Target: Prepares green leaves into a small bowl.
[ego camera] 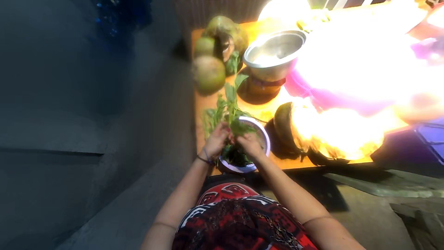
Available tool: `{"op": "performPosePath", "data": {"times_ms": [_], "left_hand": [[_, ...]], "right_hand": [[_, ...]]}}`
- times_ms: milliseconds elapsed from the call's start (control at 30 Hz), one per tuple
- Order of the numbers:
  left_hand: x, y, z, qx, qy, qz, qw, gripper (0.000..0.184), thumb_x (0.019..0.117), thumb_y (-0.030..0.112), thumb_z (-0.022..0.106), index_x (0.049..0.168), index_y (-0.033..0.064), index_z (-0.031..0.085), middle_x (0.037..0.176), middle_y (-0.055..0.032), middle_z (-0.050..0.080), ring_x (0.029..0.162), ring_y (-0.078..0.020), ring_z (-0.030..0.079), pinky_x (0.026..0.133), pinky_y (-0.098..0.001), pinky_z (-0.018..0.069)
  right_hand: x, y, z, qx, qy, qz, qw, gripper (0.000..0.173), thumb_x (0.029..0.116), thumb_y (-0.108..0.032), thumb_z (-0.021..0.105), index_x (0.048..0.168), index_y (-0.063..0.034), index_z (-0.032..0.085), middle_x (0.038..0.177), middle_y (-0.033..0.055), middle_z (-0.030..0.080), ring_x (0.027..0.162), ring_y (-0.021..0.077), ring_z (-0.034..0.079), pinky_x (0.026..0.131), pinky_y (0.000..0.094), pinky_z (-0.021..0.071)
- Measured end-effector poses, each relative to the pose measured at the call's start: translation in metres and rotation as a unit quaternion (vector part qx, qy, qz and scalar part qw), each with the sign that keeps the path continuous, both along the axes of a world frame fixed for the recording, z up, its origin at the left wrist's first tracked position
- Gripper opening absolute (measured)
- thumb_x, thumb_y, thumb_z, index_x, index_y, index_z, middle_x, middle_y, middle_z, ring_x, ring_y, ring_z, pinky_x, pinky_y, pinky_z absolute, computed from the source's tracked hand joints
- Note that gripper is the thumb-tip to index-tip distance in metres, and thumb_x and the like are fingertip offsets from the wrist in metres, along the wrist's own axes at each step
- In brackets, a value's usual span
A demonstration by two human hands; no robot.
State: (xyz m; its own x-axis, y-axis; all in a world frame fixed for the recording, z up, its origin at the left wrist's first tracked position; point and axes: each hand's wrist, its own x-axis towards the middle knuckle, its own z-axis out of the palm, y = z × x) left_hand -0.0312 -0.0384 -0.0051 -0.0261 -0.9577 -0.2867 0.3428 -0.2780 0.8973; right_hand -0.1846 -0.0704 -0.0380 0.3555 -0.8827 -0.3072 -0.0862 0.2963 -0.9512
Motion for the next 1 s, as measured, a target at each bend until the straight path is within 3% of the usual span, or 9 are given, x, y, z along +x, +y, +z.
{"op": "performPosePath", "data": {"times_ms": [167,300,367,400,567,667,767,867,1000], "left_hand": [[-0.001,-0.002,-0.001,-0.049,-0.129,-0.046,0.989,0.027,0.1072,0.006,0.041,0.132,-0.0005,0.05,0.084,-0.0003,0.057,0.073,-0.0063,0.058,0.072,-0.0258,0.0528],[0.003,0.002,0.015,-0.038,-0.207,-0.078,0.974,0.027,0.109,0.012,0.044,0.132,0.0019,0.055,0.084,-0.0018,0.055,0.067,-0.0055,0.05,0.063,-0.0227,0.0453],[0.007,0.011,0.03,-0.012,-0.227,-0.081,0.97,0.026,0.1102,0.016,0.043,0.13,0.0066,0.057,0.077,0.0,0.052,0.057,-0.0043,0.042,0.053,-0.0197,0.0374],[0.01,0.013,0.034,-0.009,-0.245,-0.081,0.966,0.026,0.1104,0.016,0.043,0.13,0.0063,0.058,0.078,-0.0013,0.053,0.056,-0.005,0.041,0.051,-0.0205,0.0364],[0.016,0.016,0.032,-0.02,-0.347,-0.083,0.934,0.027,0.1102,0.015,0.045,0.129,0.0024,0.059,0.092,-0.01,0.062,0.067,-0.0125,0.051,0.061,-0.0301,0.0447],[0.008,0.014,0.024,-0.02,-0.363,-0.089,0.927,0.026,0.1101,0.015,0.045,0.126,0.0005,0.059,0.103,-0.0167,0.066,0.081,-0.0226,0.063,0.073,-0.0425,0.0532],[0.003,0.013,0.02,-0.004,-0.335,-0.084,0.938,0.025,0.1104,0.013,0.044,0.127,-0.0014,0.056,0.101,-0.015,0.065,0.081,-0.0192,0.063,0.076,-0.0381,0.0538],[0.004,0.013,0.016,0.029,-0.317,-0.077,0.945,0.025,0.1111,0.015,0.042,0.129,0.0011,0.054,0.095,-0.0113,0.061,0.073,-0.0142,0.057,0.066,-0.0314,0.0493],[0.004,0.015,0.009,0.039,-0.322,-0.059,0.944,0.025,0.1106,0.021,0.045,0.124,0.0041,0.058,0.095,-0.0111,0.062,0.073,-0.0155,0.055,0.066,-0.0342,0.0473]], "right_hand": [[0.012,0.006,0.008,0.084,-0.049,-0.066,0.993,0.021,0.0964,0.002,0.053,0.083,-0.005,0.068,0.072,-0.0022,0.067,0.067,0.0047,0.063,0.066,0.0244,0.0546],[0.008,-0.001,0.012,-0.013,0.047,-0.031,0.998,0.006,0.0909,0.0,0.069,0.092,-0.0035,0.074,0.082,0.0014,0.072,0.073,0.005,0.066,0.071,0.0274,0.057],[-0.004,-0.015,0.017,-0.031,0.106,-0.044,0.993,0.014,0.1005,-0.004,0.061,0.101,0.0022,0.073,0.093,0.0094,0.071,0.084,0.0124,0.064,0.082,0.0358,0.0548],[-0.012,-0.025,0.006,-0.046,0.099,-0.068,0.992,0.02,0.1028,-0.009,0.055,0.097,0.0003,0.072,0.087,0.0048,0.068,0.077,0.0085,0.061,0.075,0.0313,0.0537],[-0.03,-0.037,0.017,-0.012,-0.022,-0.021,0.999,0.03,0.1098,-0.016,0.043,0.114,-0.0018,0.069,0.099,-0.0001,0.071,0.086,0.0026,0.064,0.081,0.0249,0.0548],[-0.021,-0.028,0.03,-0.007,-0.026,0.039,0.999,0.017,0.1064,-0.015,0.053,0.109,-0.0051,0.068,0.095,-0.0024,0.069,0.086,0.0018,0.064,0.081,0.0257,0.0552],[-0.014,-0.023,0.026,-0.018,-0.018,0.052,0.998,0.009,0.0988,-0.006,0.066,0.103,-0.0017,0.072,0.091,0.0006,0.072,0.083,0.0042,0.066,0.08,0.0264,0.0571],[-0.017,-0.022,0.025,-0.12,0.061,0.09,0.987,0.015,0.1,-0.011,0.066,0.109,-0.002,0.075,0.098,0.0049,0.075,0.087,0.0073,0.069,0.084,0.0302,0.0579],[-0.016,-0.016,0.024,-0.314,0.189,0.127,0.922,0.019,0.0967,-0.007,0.063,0.106,0.0028,0.076,0.1,0.0189,0.075,0.092,0.0298,0.074,0.086,0.0494,0.0587]]}}
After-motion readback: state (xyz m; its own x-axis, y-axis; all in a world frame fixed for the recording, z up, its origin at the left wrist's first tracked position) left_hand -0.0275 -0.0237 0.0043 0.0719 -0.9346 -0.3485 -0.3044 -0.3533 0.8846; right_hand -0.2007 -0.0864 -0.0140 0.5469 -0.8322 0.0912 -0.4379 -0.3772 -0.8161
